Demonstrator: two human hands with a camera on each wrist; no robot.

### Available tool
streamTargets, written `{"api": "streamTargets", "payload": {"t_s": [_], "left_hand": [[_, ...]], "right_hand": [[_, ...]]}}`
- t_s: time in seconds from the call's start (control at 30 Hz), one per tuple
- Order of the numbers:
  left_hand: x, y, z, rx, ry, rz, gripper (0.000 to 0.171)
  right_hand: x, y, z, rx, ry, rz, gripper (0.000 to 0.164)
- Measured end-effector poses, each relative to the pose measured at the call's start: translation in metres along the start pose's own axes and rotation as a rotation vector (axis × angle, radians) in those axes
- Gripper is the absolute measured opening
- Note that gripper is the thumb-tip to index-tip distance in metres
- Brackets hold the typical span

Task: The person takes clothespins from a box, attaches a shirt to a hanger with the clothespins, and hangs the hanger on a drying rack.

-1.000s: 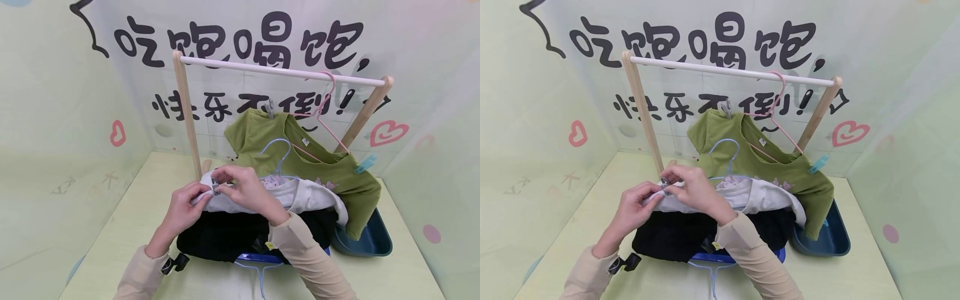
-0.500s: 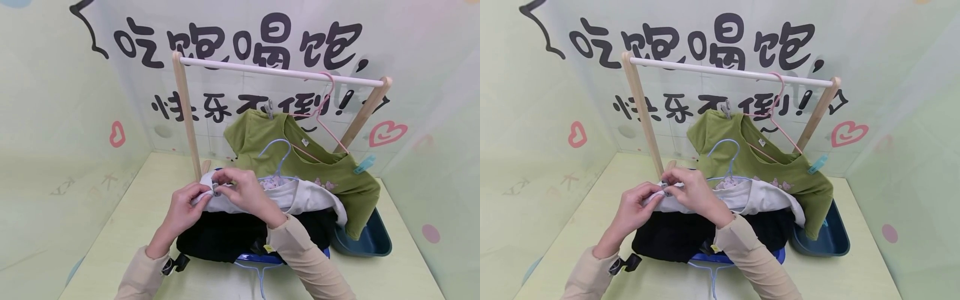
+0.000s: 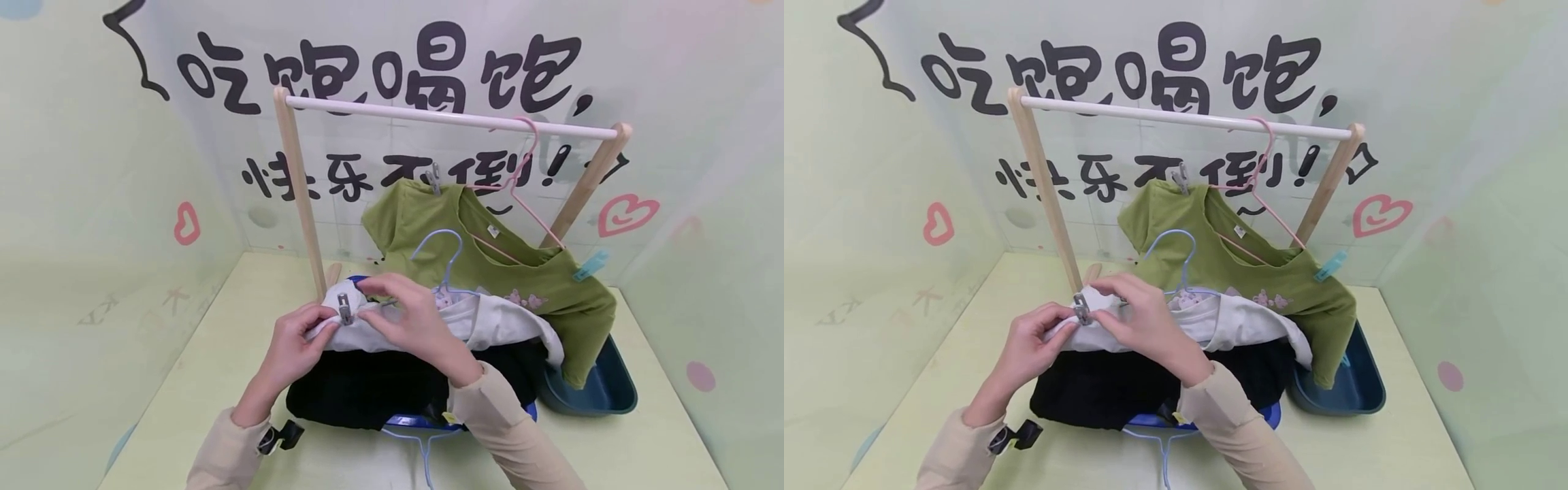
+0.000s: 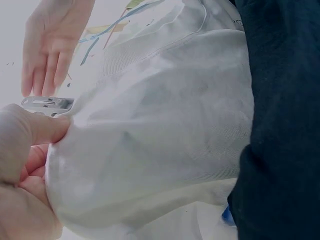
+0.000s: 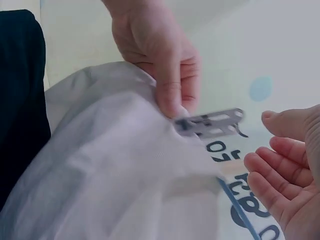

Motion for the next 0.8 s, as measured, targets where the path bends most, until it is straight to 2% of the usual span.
{"api": "streamTargets", "payload": {"t_s": [0.07, 0.27, 0.47, 0.53, 0.63, 0.8], "left_hand": [[0.001, 0.001, -0.002, 0.012, 0.004, -0.008, 0.023], [0.005, 0.011, -0.025, -0.001, -0.006, -0.023, 0.023], [0.007, 0.012, -0.028, -0.016, -0.015, -0.033, 0.025], [0.007, 0.011, -0.026, -0.007, -0.021, -0.031, 0.024], [0.004, 0.006, -0.013, 0.018, -0.019, -0.027, 0.023], [-0.001, -0.003, 0.010, 0.042, 0.004, -0.020, 0.025]], "right_hand": [[0.010, -0.005, 0.001, -0.011, -0.010, -0.026, 0.032], [0.042, -0.022, -0.004, -0.033, -0.046, -0.086, 0.028], [0.078, -0.045, -0.011, -0.076, -0.084, -0.146, 0.025], [0.090, -0.055, -0.013, -0.094, -0.109, -0.164, 0.023], [0.110, -0.070, -0.016, -0.106, -0.121, -0.204, 0.023], [0.145, -0.100, -0.025, -0.177, -0.158, -0.280, 0.034]]}}
Point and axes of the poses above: each hand's wrist, its own y-axis towards the middle knuckle, its own x-axis out of the back of the hand, z = x × y, the point moved 8 cm from there along y, towards the middle knuckle, and after that the axes turned 9 degrees about -z, right-handed, at the moved point
